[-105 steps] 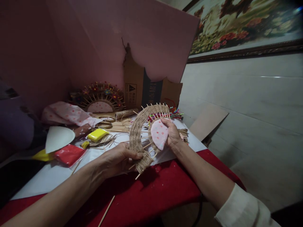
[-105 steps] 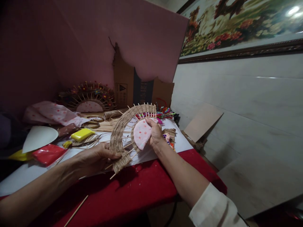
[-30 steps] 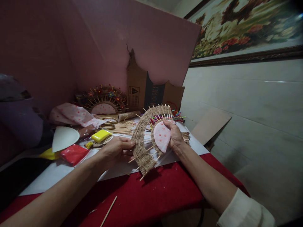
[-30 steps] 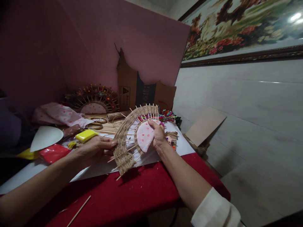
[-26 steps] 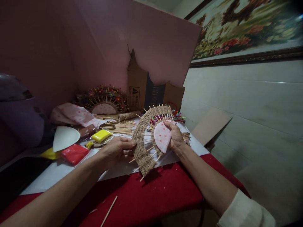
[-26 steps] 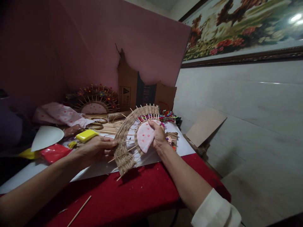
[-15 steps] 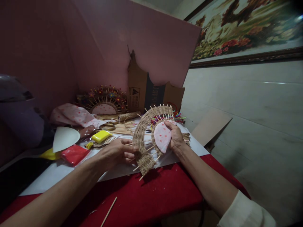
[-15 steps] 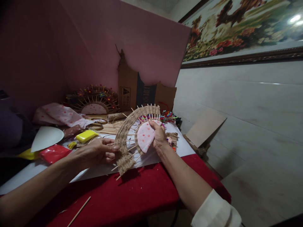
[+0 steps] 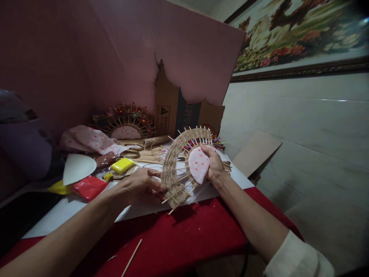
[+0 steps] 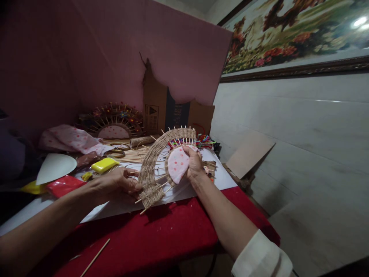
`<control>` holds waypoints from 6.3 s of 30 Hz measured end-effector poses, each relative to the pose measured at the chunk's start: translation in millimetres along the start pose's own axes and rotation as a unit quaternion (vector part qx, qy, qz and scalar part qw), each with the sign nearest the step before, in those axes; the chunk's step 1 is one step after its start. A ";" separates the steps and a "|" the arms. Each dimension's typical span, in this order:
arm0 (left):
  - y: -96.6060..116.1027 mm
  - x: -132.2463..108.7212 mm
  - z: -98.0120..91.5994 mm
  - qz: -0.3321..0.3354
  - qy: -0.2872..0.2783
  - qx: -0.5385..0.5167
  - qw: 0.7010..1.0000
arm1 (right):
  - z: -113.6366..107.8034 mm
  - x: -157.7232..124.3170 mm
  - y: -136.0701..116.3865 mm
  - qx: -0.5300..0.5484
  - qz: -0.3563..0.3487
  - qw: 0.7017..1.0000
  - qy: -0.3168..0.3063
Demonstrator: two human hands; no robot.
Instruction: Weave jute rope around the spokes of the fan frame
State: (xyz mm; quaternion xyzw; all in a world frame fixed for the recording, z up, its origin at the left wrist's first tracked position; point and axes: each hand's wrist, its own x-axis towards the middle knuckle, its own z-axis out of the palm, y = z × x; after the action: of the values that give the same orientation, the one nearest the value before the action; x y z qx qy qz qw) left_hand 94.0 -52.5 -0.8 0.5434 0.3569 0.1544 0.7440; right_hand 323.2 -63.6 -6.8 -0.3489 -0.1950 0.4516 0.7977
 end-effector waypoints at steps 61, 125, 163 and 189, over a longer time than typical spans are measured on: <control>-14.9 8.2 4.2 0.065 -0.004 -0.091 0.994 | 9.3 -16.0 3.2 -0.018 0.016 0.999 -0.028; 5.9 -1.4 -7.9 0.184 0.094 -0.053 0.977 | 8.5 -29.7 7.3 -0.076 0.123 0.984 -0.103; 6.2 0.1 -9.7 0.175 0.146 -0.050 0.972 | 10.2 -31.4 7.1 -0.088 0.105 0.985 -0.104; 2.2 0.0 -6.5 0.230 0.132 0.019 0.964 | 13.4 -34.8 7.4 -0.094 0.113 0.983 -0.109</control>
State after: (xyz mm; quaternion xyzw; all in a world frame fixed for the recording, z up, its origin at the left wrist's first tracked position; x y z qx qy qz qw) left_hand 89.7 -47.2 0.2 0.5999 0.3204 0.3848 0.6240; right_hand 292.5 -85.6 -2.9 -0.3912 -0.2819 0.5535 0.6790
